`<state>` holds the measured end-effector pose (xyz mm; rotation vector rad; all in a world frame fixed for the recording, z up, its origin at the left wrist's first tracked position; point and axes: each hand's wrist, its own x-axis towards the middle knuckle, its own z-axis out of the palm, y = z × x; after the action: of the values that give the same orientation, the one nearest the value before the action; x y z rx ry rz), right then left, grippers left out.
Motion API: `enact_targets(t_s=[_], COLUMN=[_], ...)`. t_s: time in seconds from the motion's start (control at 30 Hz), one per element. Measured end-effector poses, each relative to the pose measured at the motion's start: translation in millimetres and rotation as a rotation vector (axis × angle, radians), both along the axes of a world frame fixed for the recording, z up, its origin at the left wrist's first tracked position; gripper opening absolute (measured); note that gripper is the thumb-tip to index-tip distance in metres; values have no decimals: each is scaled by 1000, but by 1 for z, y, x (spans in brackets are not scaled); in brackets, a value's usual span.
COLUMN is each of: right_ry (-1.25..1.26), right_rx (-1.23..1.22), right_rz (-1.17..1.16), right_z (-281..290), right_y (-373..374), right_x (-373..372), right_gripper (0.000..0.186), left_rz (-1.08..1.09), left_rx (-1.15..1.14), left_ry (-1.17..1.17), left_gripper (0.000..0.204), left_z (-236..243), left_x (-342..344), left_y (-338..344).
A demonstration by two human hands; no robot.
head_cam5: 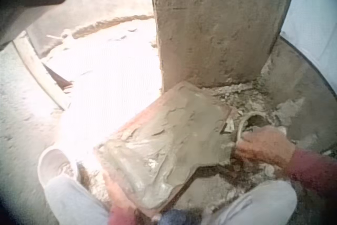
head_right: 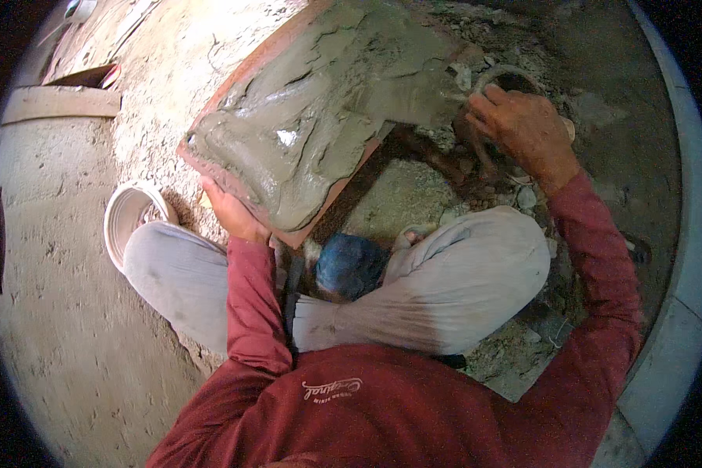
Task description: The person spreads mortar onto the back of a tile with a trowel, presses the tile onto the wall next to others, and then taps it into place using a rubber mallet.
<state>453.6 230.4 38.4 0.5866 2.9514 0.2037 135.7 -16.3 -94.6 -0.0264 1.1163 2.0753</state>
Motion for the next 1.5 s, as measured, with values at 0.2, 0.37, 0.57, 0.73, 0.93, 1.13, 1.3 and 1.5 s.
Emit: enact_targets(t_s=[0.2,0.37,0.57,0.73,0.93,1.13,1.3,1.5], right_ry=[251,245,190,43,-196,-534,-478,-601], right_rx=[-1206,-1156,-690,-240,129,173,62,-163], right_rz=[-818,-496,-106,-457,-621,-504,-374,-404], right_z=[-26,-92,-88,-18,49,28,-29,10], right_y=[-32,-70,-83,-60,-18,11,23,17], right_x=[3,10,45,107,140,93,61,60], right_gripper=[40,37,35,28,29,18,13,33], left_rz=[40,8,10,41,-18,-26,1,101], left_rx=[-42,-74,-153,-120,-208,-145,-134,-258], left_ry=[-32,8,30,78,56,28,22,97], left_gripper=[67,65,62,68,70,70,70,70], left_z=[22,19,18,44,18,12,-3,4], left_x=[8,10,8,25,11,11,-1,-2], left_y=[3,6,2,18,2,3,-5,-6])
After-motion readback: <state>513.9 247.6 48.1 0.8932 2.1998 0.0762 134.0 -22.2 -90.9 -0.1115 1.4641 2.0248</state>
